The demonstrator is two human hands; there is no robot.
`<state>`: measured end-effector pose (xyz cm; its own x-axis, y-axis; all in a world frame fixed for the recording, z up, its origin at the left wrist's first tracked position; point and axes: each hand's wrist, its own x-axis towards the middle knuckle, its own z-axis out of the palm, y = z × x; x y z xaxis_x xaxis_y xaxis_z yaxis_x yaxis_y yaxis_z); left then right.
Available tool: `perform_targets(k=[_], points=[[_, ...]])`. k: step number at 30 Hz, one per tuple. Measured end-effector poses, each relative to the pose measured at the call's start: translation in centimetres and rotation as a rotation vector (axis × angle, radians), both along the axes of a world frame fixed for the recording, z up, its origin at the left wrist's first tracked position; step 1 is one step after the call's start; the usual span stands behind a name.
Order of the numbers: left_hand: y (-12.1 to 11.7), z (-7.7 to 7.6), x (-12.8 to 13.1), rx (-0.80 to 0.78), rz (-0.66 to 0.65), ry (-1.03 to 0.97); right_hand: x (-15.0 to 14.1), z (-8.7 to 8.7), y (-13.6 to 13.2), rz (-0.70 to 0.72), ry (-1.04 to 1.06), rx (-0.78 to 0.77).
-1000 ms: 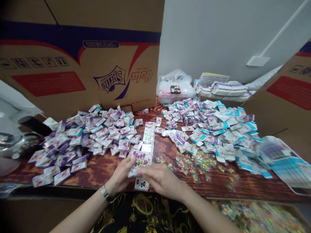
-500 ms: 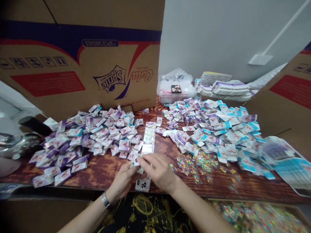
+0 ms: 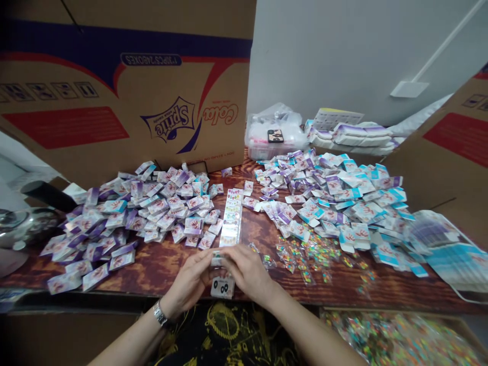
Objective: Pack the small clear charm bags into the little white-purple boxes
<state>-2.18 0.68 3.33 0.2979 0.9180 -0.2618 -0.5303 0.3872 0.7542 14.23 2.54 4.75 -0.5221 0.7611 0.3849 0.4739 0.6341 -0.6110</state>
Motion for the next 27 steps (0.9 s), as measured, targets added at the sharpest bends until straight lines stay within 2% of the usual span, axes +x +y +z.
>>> perform_targets(k=[3, 5, 8, 11, 14, 16, 19, 21, 25, 27], points=[[-0.2, 0.0, -0.2, 0.114, -0.084, 0.172, 0.3, 0.2, 0.7, -0.094, 0.012, -0.106], [-0.4, -0.2, -0.3, 0.225, -0.119, 0.366, 0.3, -0.1, 0.9, -0.090, -0.005, -0.135], [-0.6, -1.1, -0.3, 0.385, -0.087, 0.658, 0.2, -1.0, 0.5, -0.059, -0.007, -0.177], [-0.7, -2.4, 0.2, 0.487, -0.053, 0.872, 0.0, -2.2, -0.3, -0.099, -0.063, -0.139], [-0.5, -3.3, 0.9, 0.581, -0.021, 1.032, 0.5, -3.1, -0.7, -0.138, -0.155, -0.086], [-0.1, -3.4, 1.4, 0.587, -0.019, 1.065, 1.3, -3.4, -0.2, -0.125, -0.201, -0.088], [0.5, -3.3, 2.0, 0.510, -0.034, 1.021, 3.1, -3.7, 2.8, -0.137, -0.290, -0.091], [0.7, -3.1, 2.2, 0.495, -0.045, 0.967, 4.0, -3.9, 6.4, -0.234, -0.321, -0.070], [0.7, -2.8, 2.9, 0.574, -0.131, 0.937, 4.2, -4.9, 14.4, -0.352, -0.366, -0.026], [0.7, -2.5, 3.1, 0.623, -0.182, 0.989, 3.9, -5.5, 16.8, -0.353, -0.403, -0.029]])
